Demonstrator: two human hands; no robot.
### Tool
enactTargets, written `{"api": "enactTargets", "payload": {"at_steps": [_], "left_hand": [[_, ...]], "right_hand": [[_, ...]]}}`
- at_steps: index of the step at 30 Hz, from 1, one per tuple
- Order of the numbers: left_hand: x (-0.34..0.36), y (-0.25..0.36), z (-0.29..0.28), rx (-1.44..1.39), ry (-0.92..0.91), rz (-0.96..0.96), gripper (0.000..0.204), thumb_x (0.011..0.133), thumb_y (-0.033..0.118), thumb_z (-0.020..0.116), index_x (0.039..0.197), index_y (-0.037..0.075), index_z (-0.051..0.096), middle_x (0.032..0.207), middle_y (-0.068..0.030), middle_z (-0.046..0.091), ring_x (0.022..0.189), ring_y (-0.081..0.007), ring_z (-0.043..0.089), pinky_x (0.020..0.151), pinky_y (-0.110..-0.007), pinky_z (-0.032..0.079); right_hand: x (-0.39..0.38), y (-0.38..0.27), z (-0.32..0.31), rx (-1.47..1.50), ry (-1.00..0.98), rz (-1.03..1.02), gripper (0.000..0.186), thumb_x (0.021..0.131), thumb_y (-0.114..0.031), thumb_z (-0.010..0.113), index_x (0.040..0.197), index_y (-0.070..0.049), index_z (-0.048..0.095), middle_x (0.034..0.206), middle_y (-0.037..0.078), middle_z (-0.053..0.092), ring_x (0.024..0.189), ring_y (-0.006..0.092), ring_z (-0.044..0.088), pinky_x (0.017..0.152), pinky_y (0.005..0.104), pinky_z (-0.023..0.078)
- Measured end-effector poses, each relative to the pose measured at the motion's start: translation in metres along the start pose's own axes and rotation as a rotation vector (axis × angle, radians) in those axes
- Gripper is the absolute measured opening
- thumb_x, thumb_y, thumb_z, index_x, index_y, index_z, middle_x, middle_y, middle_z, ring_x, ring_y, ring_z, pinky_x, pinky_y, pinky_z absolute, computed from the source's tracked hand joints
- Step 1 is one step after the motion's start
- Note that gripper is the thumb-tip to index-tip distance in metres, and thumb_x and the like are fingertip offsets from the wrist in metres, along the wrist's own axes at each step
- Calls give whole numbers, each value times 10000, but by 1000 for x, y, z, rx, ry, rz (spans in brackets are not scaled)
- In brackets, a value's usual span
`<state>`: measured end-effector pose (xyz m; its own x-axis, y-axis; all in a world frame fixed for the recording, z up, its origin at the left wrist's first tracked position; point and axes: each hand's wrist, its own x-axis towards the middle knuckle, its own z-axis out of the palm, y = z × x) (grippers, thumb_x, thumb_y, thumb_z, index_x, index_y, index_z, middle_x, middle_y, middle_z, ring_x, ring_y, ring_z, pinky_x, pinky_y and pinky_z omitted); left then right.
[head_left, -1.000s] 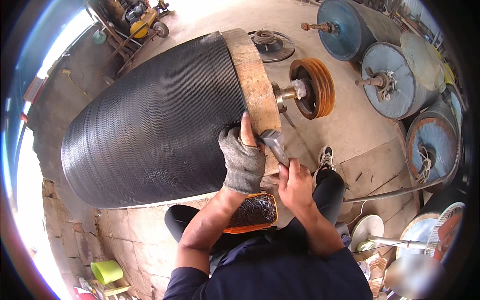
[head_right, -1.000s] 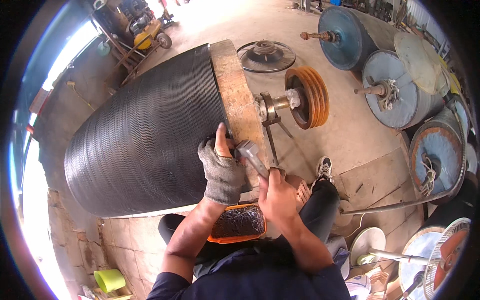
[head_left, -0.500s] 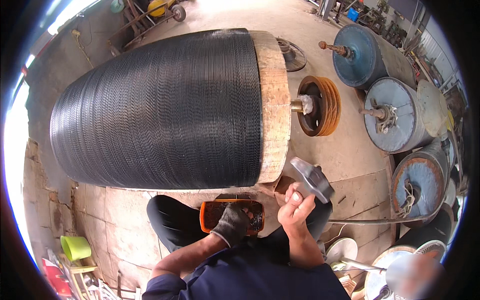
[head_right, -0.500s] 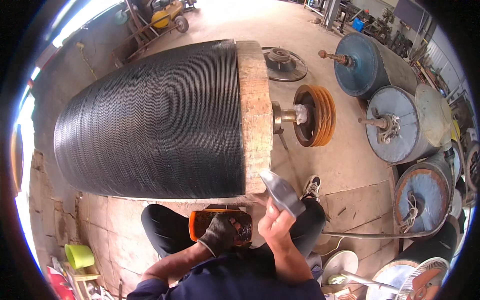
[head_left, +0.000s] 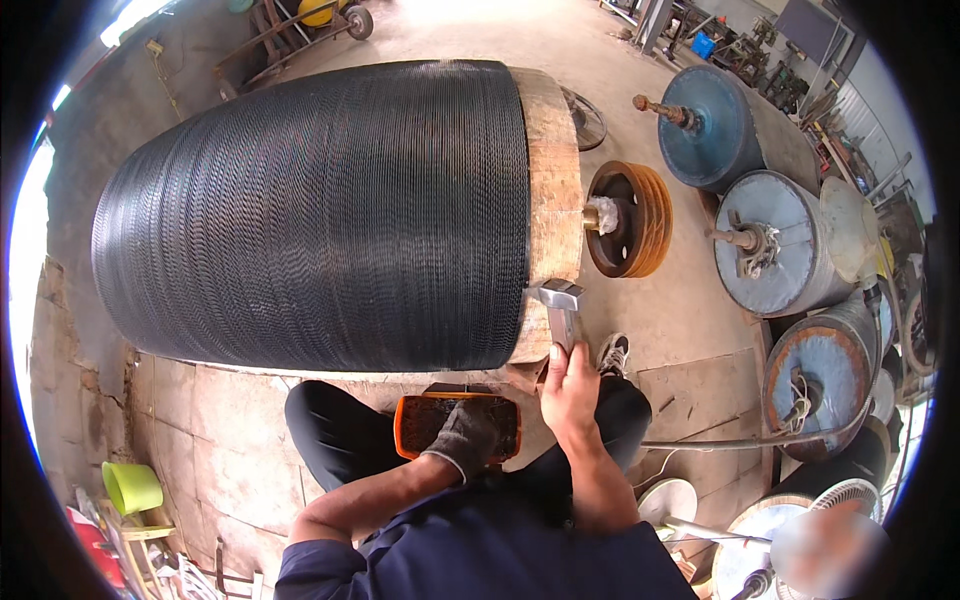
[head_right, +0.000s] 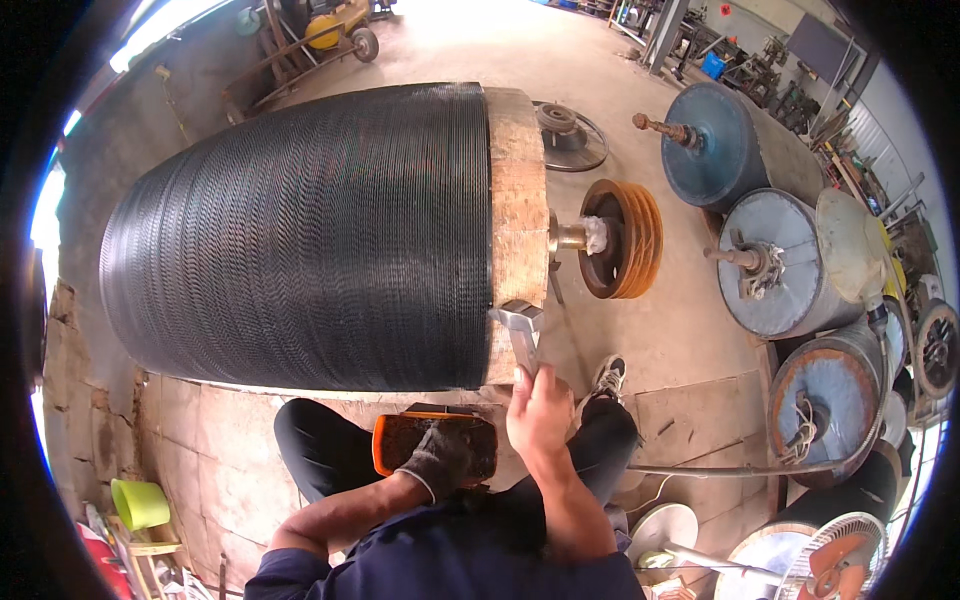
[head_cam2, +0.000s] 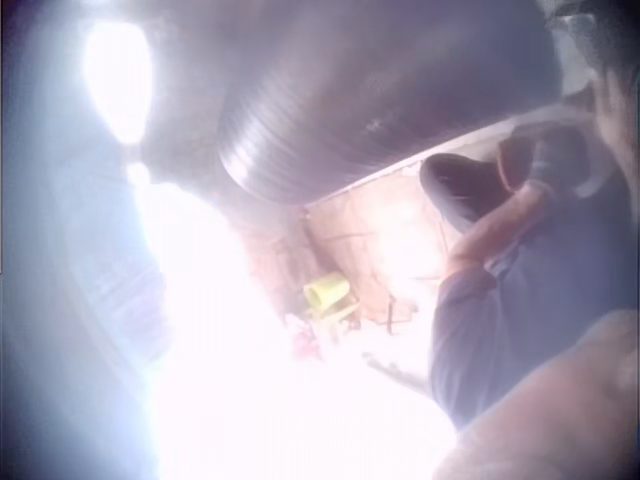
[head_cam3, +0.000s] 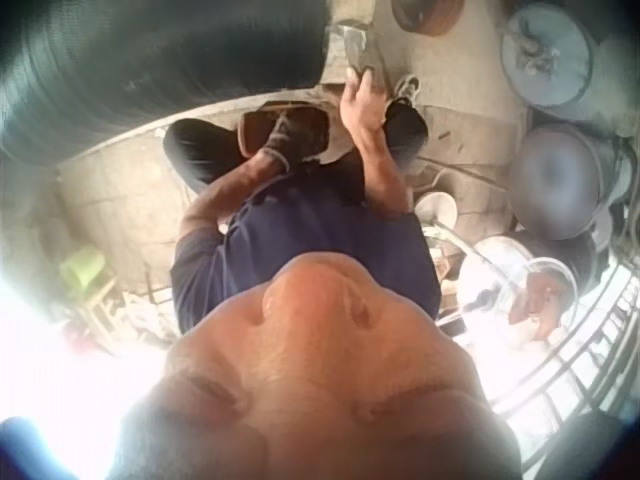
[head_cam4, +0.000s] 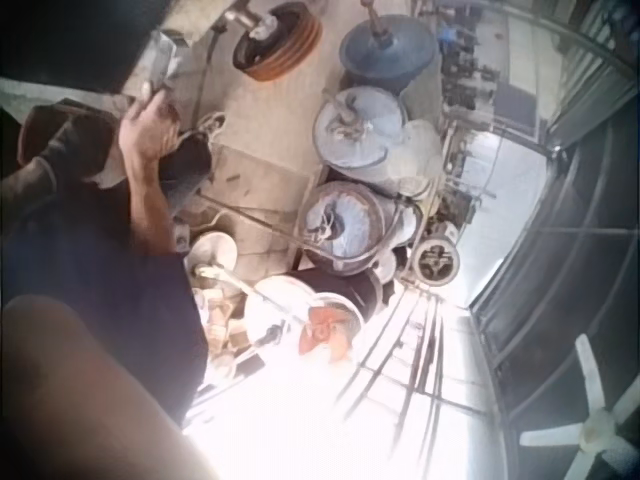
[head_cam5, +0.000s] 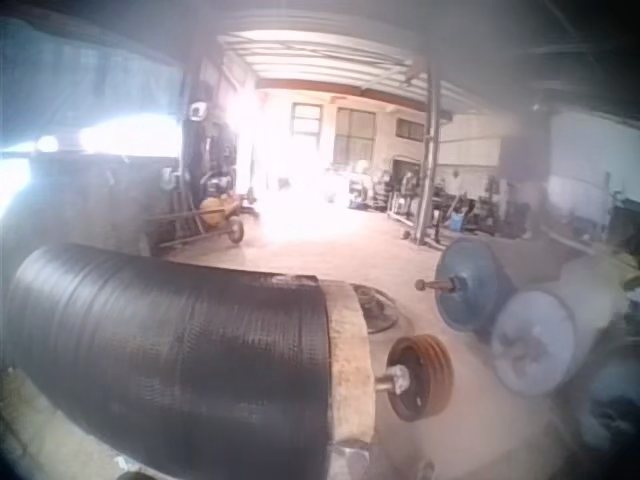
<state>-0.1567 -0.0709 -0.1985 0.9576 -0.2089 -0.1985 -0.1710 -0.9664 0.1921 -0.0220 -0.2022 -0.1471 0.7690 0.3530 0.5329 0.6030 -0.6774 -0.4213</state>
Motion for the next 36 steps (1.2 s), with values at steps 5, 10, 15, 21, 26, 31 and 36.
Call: {"api": "enactTargets", "payload": {"at_steps": [5, 10, 15, 21, 26, 31, 36], "left_hand": [[6, -8, 45, -158, 284, -92, 308, 892, 288, 646, 928, -2, 746, 810, -203, 697, 775, -364, 672, 722, -470, 514], [3, -1, 4, -810, 250, -382, 213, 920, 181, 610, 909, -5, 713, 909, -240, 706, 894, -412, 687, 790, -492, 539], [-11, -13, 10, -209, 433, 118, 153, 868, 160, 649, 900, 11, 666, 813, -188, 666, 800, -403, 669, 683, -506, 500], [-1, -26, -69, -213, 822, 121, 237, 767, 69, 698, 946, 2, 557, 929, -153, 596, 850, -354, 587, 793, -512, 446], [20, -81, -148, -85, 1198, 201, 443, 645, -28, 743, 1015, 79, 525, 1071, -114, 600, 945, -328, 592, 839, -514, 453], [44, -135, -174, 185, 1370, 55, 473, 704, -35, 703, 1149, 77, 587, 1177, -100, 600, 1092, -332, 596, 989, -559, 461], [50, -126, -185, 249, 1269, 12, 550, 754, -11, 671, 1290, 97, 619, 1168, -94, 586, 1093, -323, 589, 1024, -554, 454]], "right_hand": [[-8, -29, -21, 713, 441, -59, 316, 1101, -311, 507, 957, -30, 513, 738, 45, 578, 572, 143, 512, 517, 273, 445], [9, -13, -6, -23, 4, 63, 220, 1060, -203, 577, 972, -4, 539, 713, 141, 622, 594, 259, 627, 531, 415, 477], [-10, -36, -37, 542, 288, -3, 325, 1109, -251, 461, 998, 40, 552, 738, 45, 581, 596, 150, 548, 553, 281, 455], [-1, -12, -2, 100, -60, 191, 184, 993, -159, 632, 953, 6, 560, 838, 288, 634, 733, 497, 622, 621, 563, 473], [-14, -21, -20, 527, 303, -55, 224, 1063, -173, 559, 980, 34, 540, 761, 185, 632, 625, 301, 643, 572, 375, 520], [-2, -16, -2, 31, 0, 89, 156, 1012, -130, 604, 989, 23, 584, 748, 225, 611, 614, 398, 605, 554, 438, 490], [-12, -9, -16, 472, 254, -16, 236, 1066, -175, 559, 1026, 58, 548, 697, 108, 604, 574, 185, 580, 536, 347, 481]]}}
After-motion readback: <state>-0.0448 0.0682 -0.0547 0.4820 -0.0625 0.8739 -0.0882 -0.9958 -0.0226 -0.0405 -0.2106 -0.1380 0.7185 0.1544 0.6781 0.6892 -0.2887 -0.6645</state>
